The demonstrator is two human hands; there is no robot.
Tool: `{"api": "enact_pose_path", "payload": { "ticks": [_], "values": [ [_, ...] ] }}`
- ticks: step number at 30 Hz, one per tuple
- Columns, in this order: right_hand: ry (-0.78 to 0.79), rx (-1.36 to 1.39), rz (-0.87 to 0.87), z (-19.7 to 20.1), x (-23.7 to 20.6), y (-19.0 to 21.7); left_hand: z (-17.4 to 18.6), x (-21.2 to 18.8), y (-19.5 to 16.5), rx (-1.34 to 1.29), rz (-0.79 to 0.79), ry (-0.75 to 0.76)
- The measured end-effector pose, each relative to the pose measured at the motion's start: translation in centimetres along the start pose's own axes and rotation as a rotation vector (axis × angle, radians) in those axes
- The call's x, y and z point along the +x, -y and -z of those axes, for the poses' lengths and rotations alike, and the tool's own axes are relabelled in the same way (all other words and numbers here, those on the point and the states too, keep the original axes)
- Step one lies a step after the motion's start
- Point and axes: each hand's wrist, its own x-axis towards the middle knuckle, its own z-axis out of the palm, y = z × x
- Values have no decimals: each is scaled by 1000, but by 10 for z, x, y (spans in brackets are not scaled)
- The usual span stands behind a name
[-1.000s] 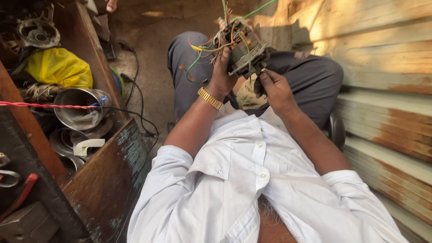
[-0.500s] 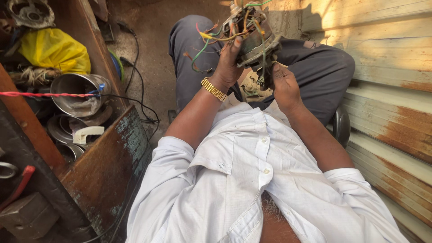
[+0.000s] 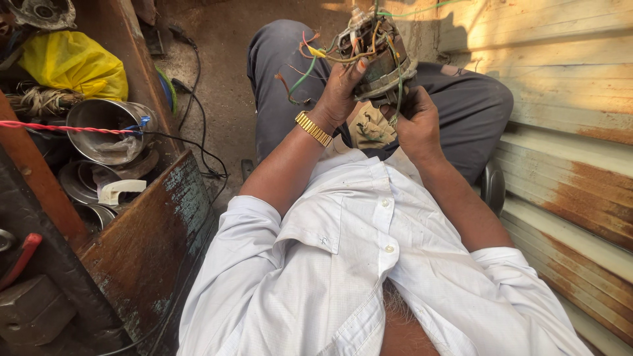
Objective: The person holds a disassembled electrical component with exposed wires and repeatedly rotates it while manipulating the wires with both hands. The person appears to be inspecting or adjusting the internal wiring of the component.
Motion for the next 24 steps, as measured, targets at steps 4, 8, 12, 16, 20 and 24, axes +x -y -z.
{"api": "enact_pose_path", "payload": {
  "ticks": [4, 8, 12, 16, 20, 24],
  "values": [
    [-22, -145, 68, 3, -1, 1, -2, 1, -1, 47, -2, 0],
    [48, -154, 55, 10, -6, 1, -4, 2, -1, 7, 12, 8],
    [85, -179, 73, 15, -10, -2, -4, 3, 1, -69, 45, 23],
    [87, -121, -16, 17, -9, -6, -4, 3, 1, -60, 45, 29],
    [95, -6, -40, 18, -6, -9, -4, 3, -1, -93, 33, 27],
    [118, 37, -67, 19, -6, -9, -4, 3, 0, -108, 43, 35]
  ]
}}
